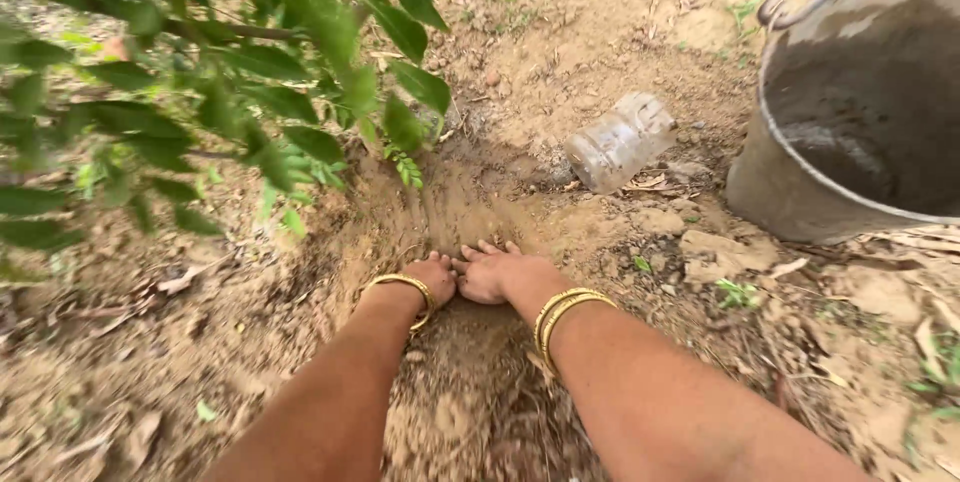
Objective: Plant a small tree in a prepared hole in the ground.
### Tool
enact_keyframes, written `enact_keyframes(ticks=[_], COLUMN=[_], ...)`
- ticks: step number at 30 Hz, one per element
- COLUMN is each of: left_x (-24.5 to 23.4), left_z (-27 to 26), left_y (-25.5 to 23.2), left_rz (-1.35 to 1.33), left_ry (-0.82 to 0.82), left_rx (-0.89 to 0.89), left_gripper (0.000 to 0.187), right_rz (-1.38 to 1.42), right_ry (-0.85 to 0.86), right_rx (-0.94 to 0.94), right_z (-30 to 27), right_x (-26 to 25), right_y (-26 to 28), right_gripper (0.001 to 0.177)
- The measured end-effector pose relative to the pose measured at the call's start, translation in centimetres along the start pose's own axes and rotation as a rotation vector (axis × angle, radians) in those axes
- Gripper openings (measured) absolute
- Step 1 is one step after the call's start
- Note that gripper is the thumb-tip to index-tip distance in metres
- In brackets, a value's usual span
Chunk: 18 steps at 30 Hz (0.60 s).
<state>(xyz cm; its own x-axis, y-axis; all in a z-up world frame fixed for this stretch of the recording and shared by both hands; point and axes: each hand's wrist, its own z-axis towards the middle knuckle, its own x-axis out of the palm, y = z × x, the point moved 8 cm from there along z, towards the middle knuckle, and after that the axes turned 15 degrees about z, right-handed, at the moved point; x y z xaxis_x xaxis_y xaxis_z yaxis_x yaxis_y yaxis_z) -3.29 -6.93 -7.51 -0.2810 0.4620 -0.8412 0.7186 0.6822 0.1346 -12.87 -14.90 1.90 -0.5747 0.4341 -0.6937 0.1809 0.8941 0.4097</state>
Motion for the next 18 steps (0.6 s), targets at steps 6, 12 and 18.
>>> enact_keyframes(ticks=[6,12,18], left_x=[0.6,-4.0,-8.7], left_z=[-2.7,-11.1,-21.4], left_y=[-2.1,-4.3,-5.1], left_rz=[0.051,-0.031,-0.330], left_ry=[-0.031,-0.001,0.248], left_rx=[0.056,0.015,-0.136], left_gripper=[0.048,0.045,0.044], right_rz=[0.004,0.014,0.082], right_ry=[0.035,0.053,0.129], right_rx=[0.049,0.170,0.178], right_z=[-1.6,-8.7,-10.2], right_x=[2.1,0.6,-0.1], right_y=[0.0,2.7,3.8], right_gripper=[0.065,0.060,0.054])
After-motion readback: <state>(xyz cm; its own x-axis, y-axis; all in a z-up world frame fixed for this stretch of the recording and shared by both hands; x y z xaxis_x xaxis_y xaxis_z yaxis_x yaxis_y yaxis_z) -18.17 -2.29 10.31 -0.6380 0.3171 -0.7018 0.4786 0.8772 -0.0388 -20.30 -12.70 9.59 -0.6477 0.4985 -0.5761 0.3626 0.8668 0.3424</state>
